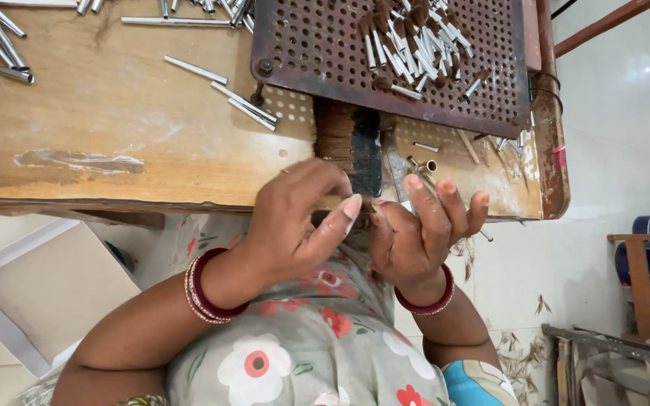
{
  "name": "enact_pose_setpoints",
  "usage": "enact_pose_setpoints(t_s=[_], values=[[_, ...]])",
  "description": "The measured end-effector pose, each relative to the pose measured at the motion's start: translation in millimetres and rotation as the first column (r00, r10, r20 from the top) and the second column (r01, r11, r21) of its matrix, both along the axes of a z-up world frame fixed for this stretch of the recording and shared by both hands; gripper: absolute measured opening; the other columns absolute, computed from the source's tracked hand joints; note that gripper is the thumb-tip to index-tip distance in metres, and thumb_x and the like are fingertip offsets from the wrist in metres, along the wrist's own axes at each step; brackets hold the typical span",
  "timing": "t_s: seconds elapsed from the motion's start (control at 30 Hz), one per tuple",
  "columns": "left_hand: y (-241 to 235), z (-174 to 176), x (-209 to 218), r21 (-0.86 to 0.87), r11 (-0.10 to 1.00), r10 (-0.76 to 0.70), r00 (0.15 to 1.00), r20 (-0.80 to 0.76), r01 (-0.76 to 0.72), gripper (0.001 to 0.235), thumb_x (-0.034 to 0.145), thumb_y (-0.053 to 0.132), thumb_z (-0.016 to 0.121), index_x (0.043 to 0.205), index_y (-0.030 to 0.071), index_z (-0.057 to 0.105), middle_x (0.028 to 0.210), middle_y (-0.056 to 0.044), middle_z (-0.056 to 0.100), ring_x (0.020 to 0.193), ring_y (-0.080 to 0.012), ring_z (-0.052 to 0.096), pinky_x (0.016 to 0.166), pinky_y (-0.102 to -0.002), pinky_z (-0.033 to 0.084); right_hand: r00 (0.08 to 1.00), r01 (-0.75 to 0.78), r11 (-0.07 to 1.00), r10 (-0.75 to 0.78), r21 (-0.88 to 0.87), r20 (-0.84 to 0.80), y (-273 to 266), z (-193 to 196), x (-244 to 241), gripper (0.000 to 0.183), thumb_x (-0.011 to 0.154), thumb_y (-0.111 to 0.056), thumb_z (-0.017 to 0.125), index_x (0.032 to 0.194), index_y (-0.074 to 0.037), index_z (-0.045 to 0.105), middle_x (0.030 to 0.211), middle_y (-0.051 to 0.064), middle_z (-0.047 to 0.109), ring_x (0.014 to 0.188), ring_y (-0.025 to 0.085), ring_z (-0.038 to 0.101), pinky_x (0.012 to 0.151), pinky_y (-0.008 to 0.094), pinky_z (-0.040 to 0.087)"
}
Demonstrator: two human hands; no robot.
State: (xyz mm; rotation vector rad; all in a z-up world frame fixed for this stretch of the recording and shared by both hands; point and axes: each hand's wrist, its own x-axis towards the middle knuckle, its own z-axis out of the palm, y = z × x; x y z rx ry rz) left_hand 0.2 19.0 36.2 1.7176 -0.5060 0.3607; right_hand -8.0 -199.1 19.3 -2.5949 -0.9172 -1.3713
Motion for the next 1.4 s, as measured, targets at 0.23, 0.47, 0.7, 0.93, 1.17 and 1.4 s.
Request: enact_pose_setpoints(t_s=[0.23, 0.47, 0.7, 0.93, 1.17, 1.4], values=[[-30, -8, -12, -0.046, 0.997, -0.054, 0.99, 0.129, 0.061, 0.015, 0.106, 0.015, 0.059, 0.097, 0.004, 0.058, 0.083, -0.015, 0.059, 0.075, -0.0394, 0.061, 0.065, -0.044, 0.046, 0.997, -0.06, 0.996, 0.062, 0.059, -0.04, 4, 12, -8, 0.012, 0.105, -0.019, 0.067, 0.103, -0.007, 0.066, 0.13, 0.014, 0.063, 0.13, 0.031, 0.054, 0.121, 0.053, 0.029], [-41, -16, -12, -0.051, 0.997, -0.052, 0.982, 0.181, 0.062, 0.012, 0.104, 0.01, 0.06, 0.095, 0.003, 0.057, 0.081, -0.015, 0.057, 0.072, -0.037, 0.059, 0.064, -0.045, 0.046, 0.724, -0.127, 0.58, 0.608, 0.805, -0.324, -18, -13, -8, 0.021, 0.099, -0.017, 0.078, 0.102, 0.001, 0.069, 0.097, 0.012, 0.072, 0.086, 0.015, 0.069, 0.076, 0.025, 0.055], [-37, -10, -1, -0.141, 0.987, 0.092, 0.989, 0.119, -0.075, 0.016, 0.108, 0.009, 0.058, 0.093, 0.001, 0.057, 0.08, -0.014, 0.057, 0.068, -0.033, 0.058, 0.063, -0.04, 0.045, 0.958, 0.212, 0.944, -0.15, 0.252, -0.244, -30, 66, 15, 0.028, 0.098, -0.018, 0.075, 0.112, 0.004, 0.069, 0.113, 0.026, 0.066, 0.102, 0.037, 0.066, 0.089, 0.041, 0.054], [-67, -10, -12, -0.175, 0.975, -0.114, 0.984, 0.135, 0.137, 0.014, 0.108, 0.01, 0.057, 0.096, 0.001, 0.057, 0.081, -0.015, 0.056, 0.07, -0.0349, 0.059, 0.062, -0.041, 0.045, 0.523, 0.058, 0.355, 0.785, 0.933, -0.331, -39, -29, -15, 0.052, 0.092, -0.031, 0.083, 0.13, -0.002, 0.063, 0.12, 0.015, 0.07, 0.104, 0.019, 0.069, 0.089, 0.03, 0.057], [-67, -15, 3, -0.032, 0.999, -0.01, 0.994, 0.11, 0.014, 0.017, 0.108, 0.012, 0.059, 0.093, 0.004, 0.057, 0.078, -0.014, 0.056, 0.069, -0.0342, 0.059, 0.063, -0.043, 0.045, 0.782, -0.088, 0.344, 0.605, 0.935, -0.149, -52, -28, 5, 0.024, 0.103, -0.023, 0.076, 0.105, -0.001, 0.066, 0.095, 0.009, 0.072, 0.078, 0.012, 0.065, 0.072, 0.023, 0.055], [-105, -4, 49, 0.275, 0.935, 0.104, 0.913, 0.394, -0.225, 0.07, 0.08, 0.023, 0.071, 0.141, 0.001, 0.043, 0.09, -0.013, 0.068, 0.08, -0.0337, 0.069, 0.072, -0.044, 0.051, 0.775, 0.209, 0.481, 0.449, 0.851, -0.444, -84, -19, 40, 0.026, 0.105, -0.023, 0.07, 0.107, 0.003, 0.066, 0.103, 0.008, 0.074, 0.085, 0.008, 0.067, 0.079, 0.023, 0.056]])
